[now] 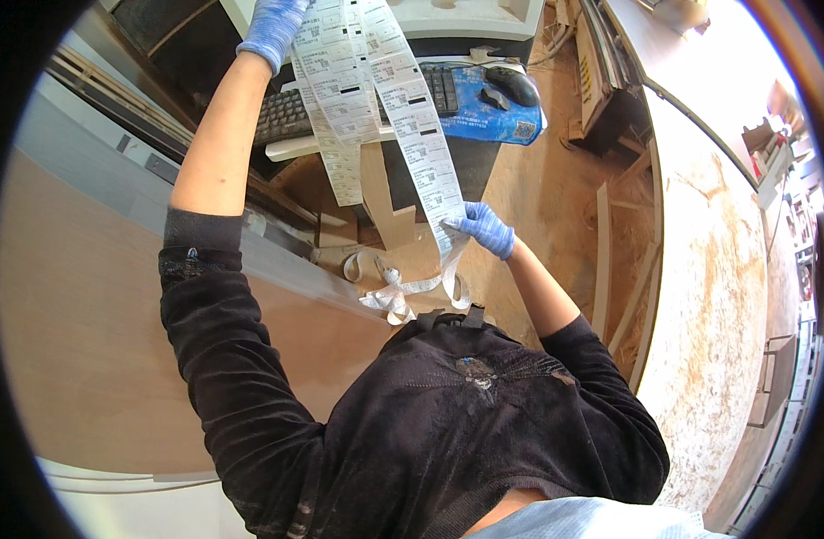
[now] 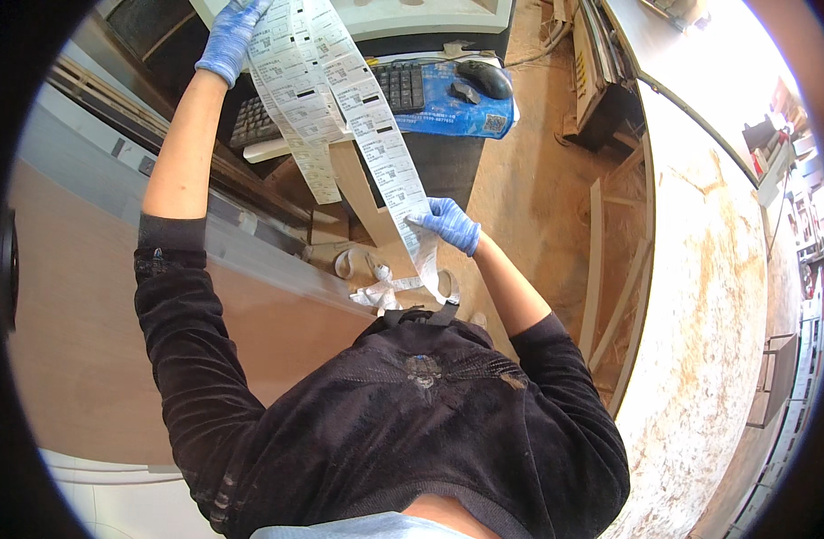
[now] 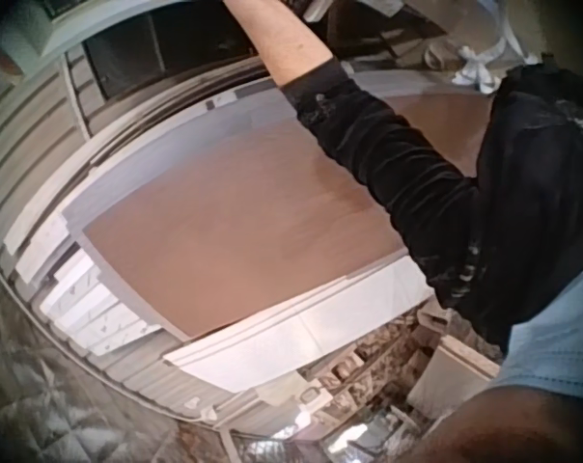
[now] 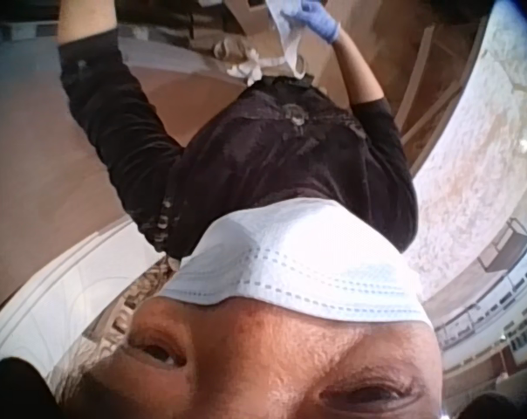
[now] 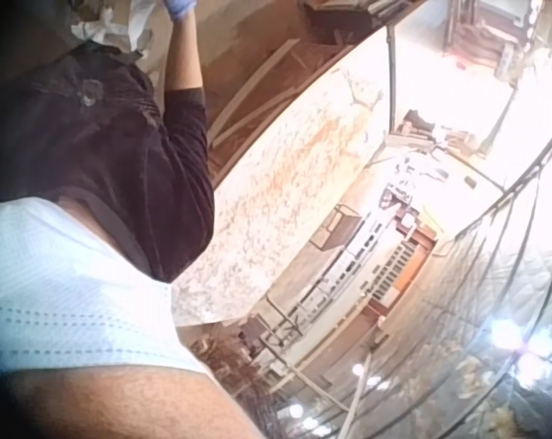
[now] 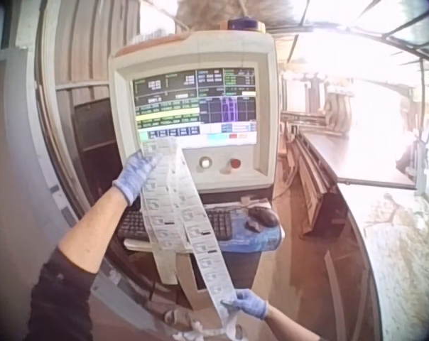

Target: The person walks through a workshop and approaches a control panel. They pick up a long printed paper strip, tear it into smaller pieces, and repeatedly handle and inspect the pieces while standing at the panel.

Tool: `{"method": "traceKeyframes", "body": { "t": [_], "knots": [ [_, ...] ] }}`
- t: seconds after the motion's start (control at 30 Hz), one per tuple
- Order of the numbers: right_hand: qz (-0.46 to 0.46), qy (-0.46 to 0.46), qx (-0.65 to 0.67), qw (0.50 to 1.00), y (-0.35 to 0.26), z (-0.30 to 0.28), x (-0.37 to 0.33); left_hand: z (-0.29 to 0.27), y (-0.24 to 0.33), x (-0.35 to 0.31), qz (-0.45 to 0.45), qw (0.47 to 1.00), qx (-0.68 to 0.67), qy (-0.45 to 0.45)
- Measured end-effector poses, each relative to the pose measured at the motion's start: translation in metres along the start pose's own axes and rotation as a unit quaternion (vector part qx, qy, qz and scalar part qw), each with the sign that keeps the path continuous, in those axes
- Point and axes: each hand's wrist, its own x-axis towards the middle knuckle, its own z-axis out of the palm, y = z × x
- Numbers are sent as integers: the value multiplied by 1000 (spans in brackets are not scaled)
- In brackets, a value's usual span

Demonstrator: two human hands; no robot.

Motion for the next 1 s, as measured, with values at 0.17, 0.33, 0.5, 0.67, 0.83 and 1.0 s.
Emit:
{"method": "traceKeyframes", "body": {
  "t": [0.17, 0.33, 0.5, 0.67, 0.83, 1.0],
  "knots": [
    [-66, 37, 68, 995, -26, 12, 8, 0, 4, -1, 18, 999, 26, -9],
    [-127, 142, 92, 977, -54, 21, 20, 11, -1, -8, 5, 999, -34, -7],
    [-149, 212, 94, 961, -70, 25, 28, 12, -11, -18, -177, 983, -44, 26],
    [-134, 245, 75, 957, -72, 23, 21, 25, -4, -26, -173, 983, -46, 48],
    [-168, 252, 51, 952, -68, 23, 21, 25, -6, -32, -152, 983, -64, 84],
    [-152, 286, 70, 944, -67, 22, 19, 30, -9, -41, -150, 976, -99, 122]
  ]
}}
